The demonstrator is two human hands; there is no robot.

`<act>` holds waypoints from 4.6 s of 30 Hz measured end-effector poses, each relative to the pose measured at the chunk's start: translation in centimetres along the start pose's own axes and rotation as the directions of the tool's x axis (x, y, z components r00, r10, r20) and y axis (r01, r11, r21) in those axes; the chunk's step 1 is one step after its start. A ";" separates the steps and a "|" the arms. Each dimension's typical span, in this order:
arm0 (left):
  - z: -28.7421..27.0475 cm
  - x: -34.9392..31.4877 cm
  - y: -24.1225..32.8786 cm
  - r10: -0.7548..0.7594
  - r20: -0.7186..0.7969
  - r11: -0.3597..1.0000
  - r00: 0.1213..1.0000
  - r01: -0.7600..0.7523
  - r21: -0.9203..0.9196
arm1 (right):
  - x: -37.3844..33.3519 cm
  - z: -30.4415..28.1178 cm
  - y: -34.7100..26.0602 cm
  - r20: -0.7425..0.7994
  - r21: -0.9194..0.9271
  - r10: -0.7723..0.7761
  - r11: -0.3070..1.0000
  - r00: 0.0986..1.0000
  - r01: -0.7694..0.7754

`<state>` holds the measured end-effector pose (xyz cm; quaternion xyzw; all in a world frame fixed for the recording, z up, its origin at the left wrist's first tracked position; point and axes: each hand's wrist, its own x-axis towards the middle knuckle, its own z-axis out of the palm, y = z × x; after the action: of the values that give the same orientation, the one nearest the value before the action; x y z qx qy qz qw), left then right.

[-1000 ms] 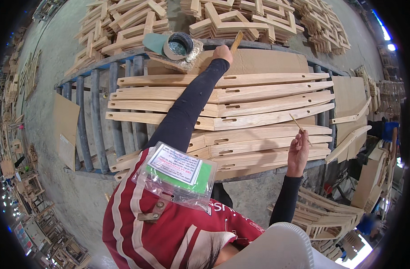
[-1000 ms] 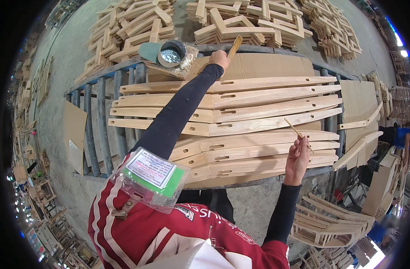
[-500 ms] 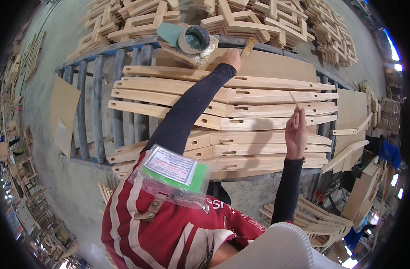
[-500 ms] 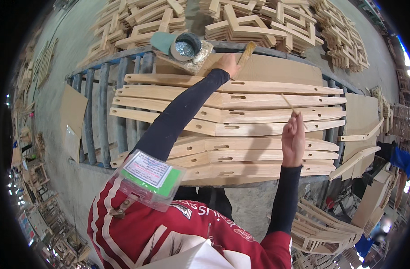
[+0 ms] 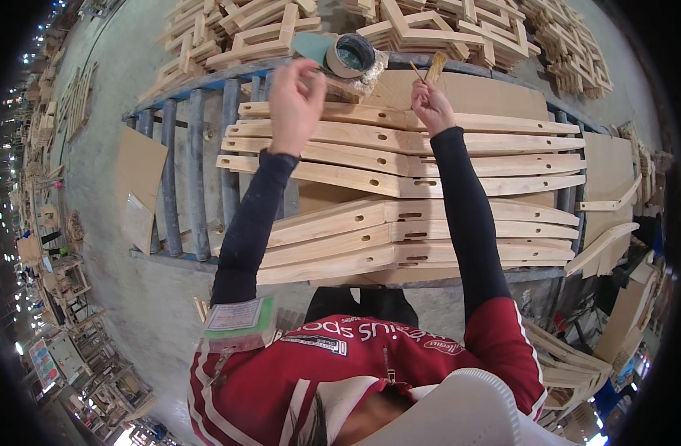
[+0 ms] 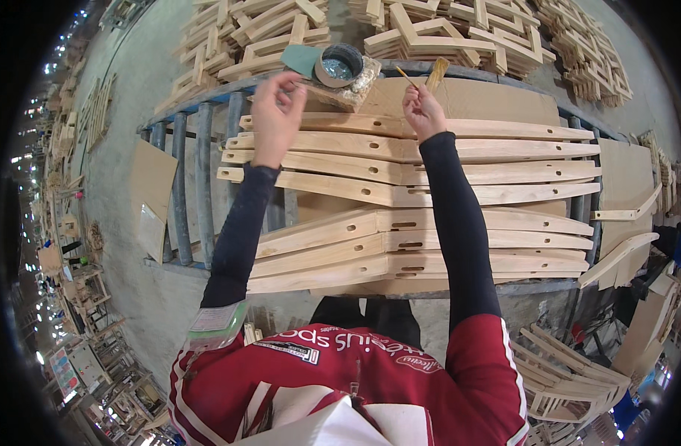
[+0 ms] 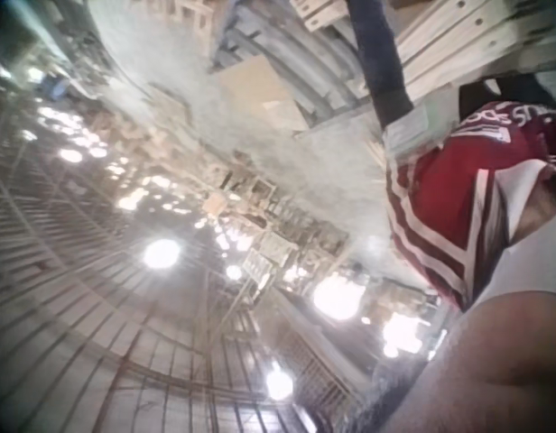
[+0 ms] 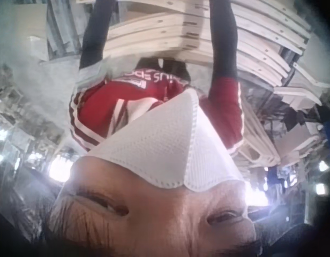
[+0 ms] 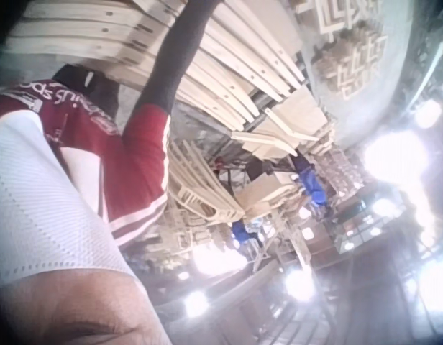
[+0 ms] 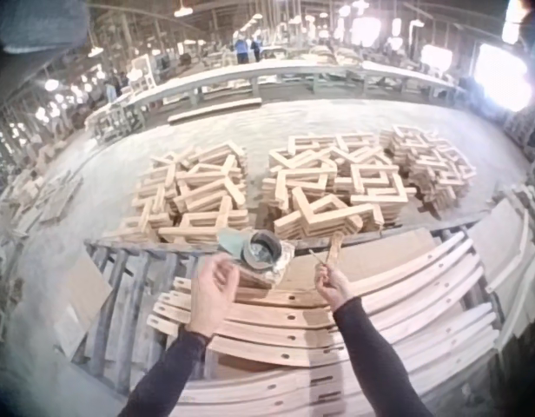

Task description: The person applies a liquid finish to curved wooden chair parts using a brush, repeatedly dipping the brush into a container and coating each piece. The person also pours liquids from bottles into the container to replenish the finish.

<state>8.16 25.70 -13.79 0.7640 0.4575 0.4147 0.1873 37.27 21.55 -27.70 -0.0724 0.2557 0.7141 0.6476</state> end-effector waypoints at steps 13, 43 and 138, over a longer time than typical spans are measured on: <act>3.8 7.8 -7.0 -0.480 0.320 0.657 0.817 0.577 -0.485 | 5.1 -2.6 1.3 -0.110 -0.188 -0.196 0.967 0.974 0.173; -10.5 -24.2 6.9 0.180 0.821 -0.222 0.542 0.835 -0.503 | -53.0 -41.0 26.8 -0.444 -0.660 -0.582 -0.302 0.681 -0.688; 62.2 -78.5 13.3 -0.346 0.680 -0.074 0.646 0.704 -0.706 | -54.5 -54.1 -41.3 0.586 0.604 0.392 -0.795 0.709 -0.061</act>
<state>46.76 -42.38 -77.66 0.2718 0.3224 0.3733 0.8263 72.87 -50.41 -61.71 0.5695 0.7893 0.2281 -0.0267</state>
